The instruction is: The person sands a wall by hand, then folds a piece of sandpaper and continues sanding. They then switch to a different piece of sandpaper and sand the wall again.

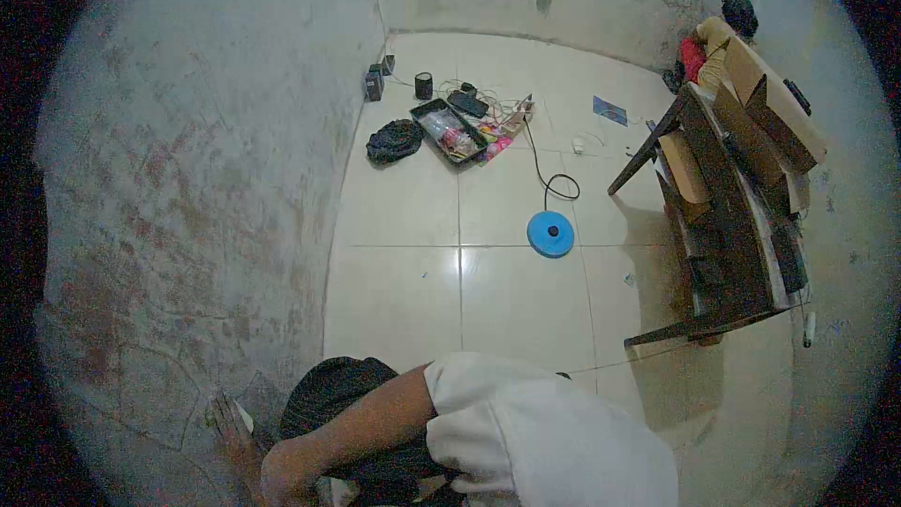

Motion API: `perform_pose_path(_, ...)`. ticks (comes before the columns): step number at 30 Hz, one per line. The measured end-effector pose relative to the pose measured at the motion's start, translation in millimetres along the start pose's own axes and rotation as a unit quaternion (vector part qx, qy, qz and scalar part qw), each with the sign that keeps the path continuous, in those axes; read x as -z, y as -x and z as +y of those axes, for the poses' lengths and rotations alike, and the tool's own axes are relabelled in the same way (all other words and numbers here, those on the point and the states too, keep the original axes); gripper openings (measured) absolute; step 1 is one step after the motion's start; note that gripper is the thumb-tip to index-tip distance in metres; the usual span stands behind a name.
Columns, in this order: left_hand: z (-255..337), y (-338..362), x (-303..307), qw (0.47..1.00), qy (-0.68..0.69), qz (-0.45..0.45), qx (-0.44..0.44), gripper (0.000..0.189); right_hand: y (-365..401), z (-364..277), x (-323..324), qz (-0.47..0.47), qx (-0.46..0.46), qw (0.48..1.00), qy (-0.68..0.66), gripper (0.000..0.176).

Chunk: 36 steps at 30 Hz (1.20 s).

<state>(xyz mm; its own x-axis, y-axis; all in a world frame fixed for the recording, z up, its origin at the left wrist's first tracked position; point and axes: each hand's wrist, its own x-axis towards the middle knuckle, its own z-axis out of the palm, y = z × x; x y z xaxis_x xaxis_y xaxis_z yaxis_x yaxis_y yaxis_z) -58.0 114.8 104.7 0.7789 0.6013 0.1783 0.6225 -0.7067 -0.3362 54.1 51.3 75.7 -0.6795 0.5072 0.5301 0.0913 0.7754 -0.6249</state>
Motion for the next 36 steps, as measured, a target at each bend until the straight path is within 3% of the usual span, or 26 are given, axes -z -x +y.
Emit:
perform_pose_path(9, -1.3, 2.6, -0.3, 1.000, 0.006, 0.003, 0.003, 0.060, 4.5, 13.2, -11.1, -0.005, -0.008, 0.999, 0.033, 0.024)
perform_pose_path(11, -0.8, 2.4, 0.8, 1.000, 0.007, 0.003, 0.003, 0.060, 5.2, 14.5, -13.2, 0.116, 0.054, 0.992, 0.008, 0.027)
perform_pose_path(12, -0.4, 1.1, 0.5, 1.000, 0.009, 0.003, 0.004, 0.060, 5.4, 11.7, -10.3, 0.116, 0.054, 0.992, 0.008, 0.027)
perform_pose_path(14, 1.1, 1.8, 1.8, 1.000, 0.010, 0.003, 0.006, 0.060, 7.5, 3.6, -0.8, 0.054, 0.009, 0.998, 0.018, 0.030)
perform_pose_path(24, 1.1, -4.4, 5.8, 0.999, 0.044, -0.002, 0.006, 0.060, 12.3, -29.9, 27.2, 0.064, 0.046, 0.986, -0.149, 0.027)
perform_pose_path(26, 1.1, -6.7, 9.3, 0.998, 0.058, -0.006, 0.007, 0.060, 18.0, -77.4, 75.3, -0.001, -0.007, 1.000, -0.025, 0.028)
perform_pose_path(28, -1.2, -6.1, 16.2, 0.997, 0.065, -0.026, 0.010, 0.060, 13.8, -80.6, 81.0, -0.035, 0.006, 0.998, -0.045, 0.028)
perform_pose_path(30, -6.0, -15.5, 21.0, 0.993, 0.056, -0.104, -0.005, 0.066, 6.6, -82.6, 87.3, -0.075, 0.024, 0.995, -0.067, 0.027)
perform_pose_path(32, 0.3, -27.5, 57.2, 0.989, 0.058, -0.137, -0.004, 0.073, -2.4, -90.1, 95.9, -0.185, -0.030, 0.982, -0.014, 0.031)
perform_pose_path(33, 4.1, -28.6, 68.9, 0.984, 0.084, -0.157, 0.000, 0.066, -2.5, -91.1, 93.7, -0.196, -0.009, 0.980, -0.034, 0.031)
perform_pose_path(35, 12.3, -32.9, 89.0, 0.975, 0.112, -0.189, 0.032, 0.060, 4.0, -91.7, 85.9, -0.124, -0.031, 0.992, -0.012, 0.032)
perform_pose_path(36, 14.1, -37.2, 98.7, 0.966, 0.156, -0.207, -0.006, 0.058, 8.4, -89.3, 81.8, -0.138, -0.014, 0.990, -0.034, 0.032)
